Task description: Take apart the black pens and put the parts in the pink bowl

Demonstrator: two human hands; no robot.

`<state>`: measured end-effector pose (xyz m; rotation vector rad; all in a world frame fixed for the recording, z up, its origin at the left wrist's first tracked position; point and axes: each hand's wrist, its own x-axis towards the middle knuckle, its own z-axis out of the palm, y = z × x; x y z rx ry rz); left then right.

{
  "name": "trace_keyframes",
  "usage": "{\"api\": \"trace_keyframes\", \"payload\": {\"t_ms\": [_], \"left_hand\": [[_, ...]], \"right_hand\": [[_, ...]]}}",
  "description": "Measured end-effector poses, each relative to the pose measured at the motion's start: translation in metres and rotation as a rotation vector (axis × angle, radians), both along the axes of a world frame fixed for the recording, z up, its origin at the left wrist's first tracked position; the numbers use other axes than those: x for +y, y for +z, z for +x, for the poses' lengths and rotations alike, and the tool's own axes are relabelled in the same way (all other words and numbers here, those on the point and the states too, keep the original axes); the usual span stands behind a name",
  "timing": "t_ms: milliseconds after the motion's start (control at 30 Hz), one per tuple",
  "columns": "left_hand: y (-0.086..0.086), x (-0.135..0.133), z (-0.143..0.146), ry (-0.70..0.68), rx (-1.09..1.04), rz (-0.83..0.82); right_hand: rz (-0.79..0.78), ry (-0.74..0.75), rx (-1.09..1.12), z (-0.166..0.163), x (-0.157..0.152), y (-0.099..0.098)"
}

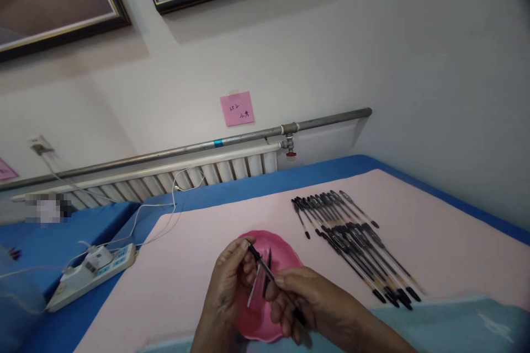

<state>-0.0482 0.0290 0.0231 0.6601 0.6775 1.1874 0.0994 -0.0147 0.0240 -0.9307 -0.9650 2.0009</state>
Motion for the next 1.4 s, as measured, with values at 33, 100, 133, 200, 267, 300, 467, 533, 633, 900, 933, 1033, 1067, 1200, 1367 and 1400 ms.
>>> {"api": "trace_keyframes", "payload": {"t_ms": [33,100,133,200,267,300,467,533,633,900,933,1033,1067,1200,1367,1400], "left_hand": [[0.000,0.000,0.000,0.001,0.001,-0.002],[0.000,0.000,0.000,0.003,-0.001,-0.009],[0.001,0.000,0.000,0.003,-0.004,-0.011],[0.001,0.000,0.000,0.000,-0.012,-0.012],[0.002,0.000,0.000,-0.008,-0.020,-0.012],[0.002,0.000,0.000,-0.009,-0.021,-0.012],[0.000,0.001,0.001,0.002,0.001,-0.018],[-0.001,0.001,0.002,0.002,-0.004,-0.014],[-0.002,0.002,0.002,-0.006,0.004,-0.003],[-0.001,0.000,0.003,0.001,0.015,-0.015],[0.000,-0.001,0.003,0.001,0.016,-0.022],[0.002,-0.001,0.003,-0.004,0.022,-0.033],[0.003,-0.001,0.003,0.000,0.021,-0.033],[0.004,0.000,0.001,0.030,0.023,-0.037],[0.003,0.005,-0.008,0.083,0.068,-0.032],[0.002,0.007,-0.011,0.111,0.115,-0.019]], "right_hand": [[0.018,-0.016,-0.022,0.000,0.000,-0.001],[0.049,-0.073,-0.100,-0.001,0.001,-0.002],[0.055,-0.103,-0.134,-0.001,0.001,-0.003],[0.051,-0.126,-0.149,-0.003,0.001,-0.002],[0.020,-0.106,-0.078,-0.004,0.000,-0.001],[0.005,-0.093,-0.035,-0.005,0.000,0.000],[0.024,-0.109,-0.012,-0.005,0.001,-0.001],[0.022,-0.133,-0.010,-0.005,0.002,-0.002],[-0.060,-0.122,0.058,-0.006,0.002,-0.001],[-0.018,-0.154,0.075,-0.007,0.001,-0.002],[-0.042,-0.146,0.078,-0.007,0.001,-0.002],[-0.085,-0.141,0.092,-0.006,0.001,-0.001],[-0.079,-0.147,0.088,-0.006,0.001,-0.001],[-0.030,-0.146,0.030,-0.006,0.000,-0.001],[0.003,-0.131,-0.141,0.001,0.002,0.002],[0.017,-0.138,-0.187,0.003,0.003,0.003]]}}
